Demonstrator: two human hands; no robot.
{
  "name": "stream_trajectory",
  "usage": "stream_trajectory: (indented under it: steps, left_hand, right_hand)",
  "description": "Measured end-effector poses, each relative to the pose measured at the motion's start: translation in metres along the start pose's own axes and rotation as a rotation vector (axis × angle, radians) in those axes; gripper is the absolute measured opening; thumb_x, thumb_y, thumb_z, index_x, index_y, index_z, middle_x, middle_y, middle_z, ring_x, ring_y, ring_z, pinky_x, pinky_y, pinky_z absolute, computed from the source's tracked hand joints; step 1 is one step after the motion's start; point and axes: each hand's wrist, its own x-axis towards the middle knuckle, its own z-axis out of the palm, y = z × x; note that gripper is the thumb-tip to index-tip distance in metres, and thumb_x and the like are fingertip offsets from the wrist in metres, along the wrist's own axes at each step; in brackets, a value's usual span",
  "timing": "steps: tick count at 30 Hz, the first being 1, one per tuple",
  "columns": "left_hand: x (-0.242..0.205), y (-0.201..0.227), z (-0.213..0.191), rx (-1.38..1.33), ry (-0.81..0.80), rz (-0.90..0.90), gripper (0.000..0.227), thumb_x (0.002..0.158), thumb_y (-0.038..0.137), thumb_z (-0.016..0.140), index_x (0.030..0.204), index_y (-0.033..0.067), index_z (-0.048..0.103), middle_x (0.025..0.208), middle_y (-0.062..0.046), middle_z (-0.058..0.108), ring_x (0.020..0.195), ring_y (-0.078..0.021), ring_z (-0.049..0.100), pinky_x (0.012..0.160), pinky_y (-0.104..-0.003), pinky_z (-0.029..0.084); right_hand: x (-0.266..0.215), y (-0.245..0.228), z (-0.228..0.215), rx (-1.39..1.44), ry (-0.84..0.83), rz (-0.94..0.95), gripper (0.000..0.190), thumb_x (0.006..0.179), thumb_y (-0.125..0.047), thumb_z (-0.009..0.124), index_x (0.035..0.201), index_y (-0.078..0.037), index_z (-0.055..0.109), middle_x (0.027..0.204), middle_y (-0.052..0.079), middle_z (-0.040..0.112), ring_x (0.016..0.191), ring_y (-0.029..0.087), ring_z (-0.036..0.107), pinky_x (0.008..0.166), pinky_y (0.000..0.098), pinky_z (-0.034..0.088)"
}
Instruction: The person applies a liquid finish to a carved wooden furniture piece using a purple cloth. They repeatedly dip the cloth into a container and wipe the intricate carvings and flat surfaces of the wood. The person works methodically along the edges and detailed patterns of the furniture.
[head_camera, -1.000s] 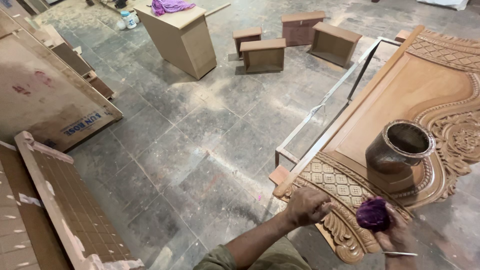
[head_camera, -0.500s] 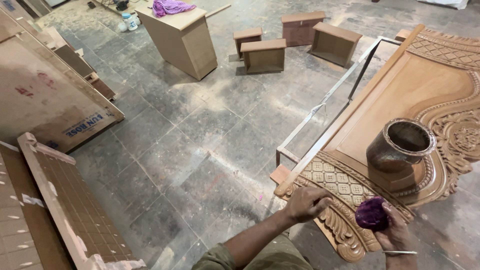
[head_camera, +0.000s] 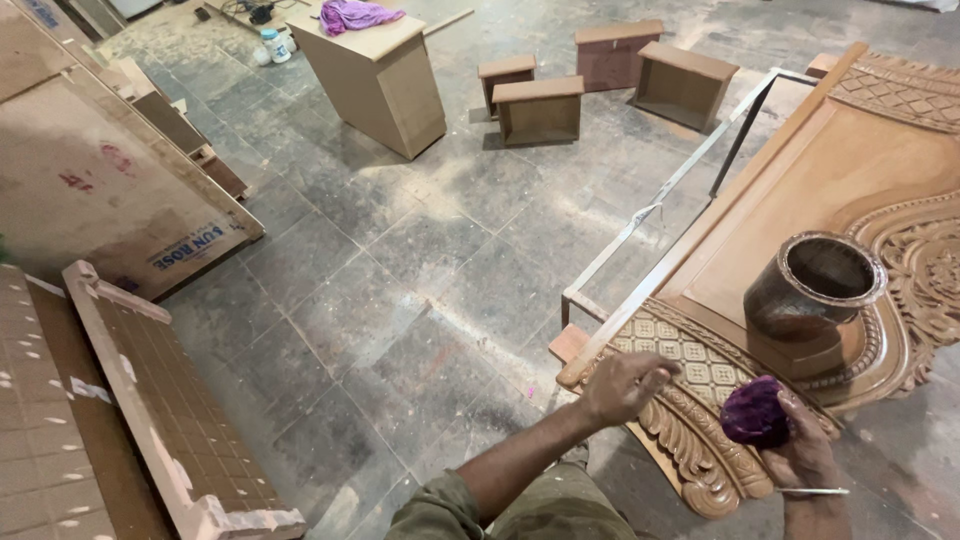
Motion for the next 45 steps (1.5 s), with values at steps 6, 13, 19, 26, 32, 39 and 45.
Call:
stream_trajectory:
  steps: [6,13,19,26,32,39,45]
  left_hand:
    - [0.033,0.018,-0.013,0.066,-0.172,0.017,0.083,0.103,0.071,0.011,0.143,0.0145,0.056,0.126,-0.006,0.072,0.104,-0.0215,0.074,0.084,-0.042,0.063]
    - [0.074,0.043,-0.065,0.297,0.062,0.398,0.077,0.105,0.074,0.011,0.146,0.0247,0.053,0.152,-0.006,0.062,0.148,-0.0239,0.053,0.139,-0.057,0.009]
    - [0.088,0.039,-0.067,-0.351,0.091,-0.062,0.109,0.099,0.083,0.000,0.127,0.0060,0.072,0.128,-0.014,0.073,0.133,-0.0291,0.063,0.126,-0.051,0.037]
    - [0.056,0.018,-0.029,-0.402,0.007,-0.139,0.112,0.097,0.081,-0.002,0.118,-0.0006,0.072,0.117,-0.019,0.074,0.114,-0.0288,0.071,0.111,-0.041,0.051]
    - [0.025,-0.003,-0.019,-0.495,-0.110,-0.241,0.106,0.098,0.080,0.007,0.116,-0.0037,0.070,0.108,-0.021,0.074,0.108,-0.0297,0.072,0.106,-0.043,0.055]
    - [0.017,-0.017,-0.026,-0.510,-0.088,-0.323,0.104,0.097,0.078,0.008,0.125,-0.0028,0.067,0.107,-0.019,0.074,0.104,-0.0275,0.072,0.105,-0.042,0.054]
    - [0.019,-0.016,-0.021,-0.518,-0.072,-0.316,0.102,0.101,0.076,0.011,0.128,-0.0067,0.065,0.108,-0.020,0.074,0.107,-0.0283,0.071,0.107,-0.042,0.052]
  right_hand:
    - [0.010,-0.001,0.008,-0.019,-0.005,-0.027,0.038,0.104,-0.026,0.060,0.135,-0.004,0.062,0.122,0.013,0.069,0.112,0.027,0.066,0.099,0.0508,0.053]
    - [0.006,-0.006,0.018,-0.022,-0.060,-0.006,0.038,0.103,-0.027,0.061,0.134,-0.005,0.062,0.121,0.013,0.069,0.110,0.028,0.067,0.097,0.0508,0.053]
    - [0.001,-0.005,0.027,-0.050,-0.035,0.001,0.040,0.100,-0.029,0.062,0.132,-0.005,0.062,0.116,0.015,0.070,0.105,0.032,0.068,0.092,0.0543,0.054]
    - [0.005,0.004,0.008,0.019,-0.002,-0.009,0.042,0.099,-0.026,0.062,0.137,-0.007,0.061,0.122,0.010,0.069,0.111,0.026,0.067,0.097,0.0516,0.053]
    - [0.005,0.014,-0.002,0.023,0.024,0.010,0.037,0.102,-0.025,0.060,0.131,-0.002,0.064,0.118,0.015,0.070,0.108,0.030,0.068,0.095,0.0526,0.054]
    - [0.011,0.022,0.001,0.020,0.118,0.063,0.033,0.102,-0.025,0.059,0.129,-0.006,0.064,0.118,0.011,0.070,0.109,0.027,0.068,0.098,0.0523,0.053]
    - [0.013,0.010,0.024,-0.024,0.017,0.039,0.038,0.100,-0.025,0.061,0.132,-0.005,0.062,0.119,0.012,0.069,0.110,0.027,0.067,0.097,0.0501,0.054]
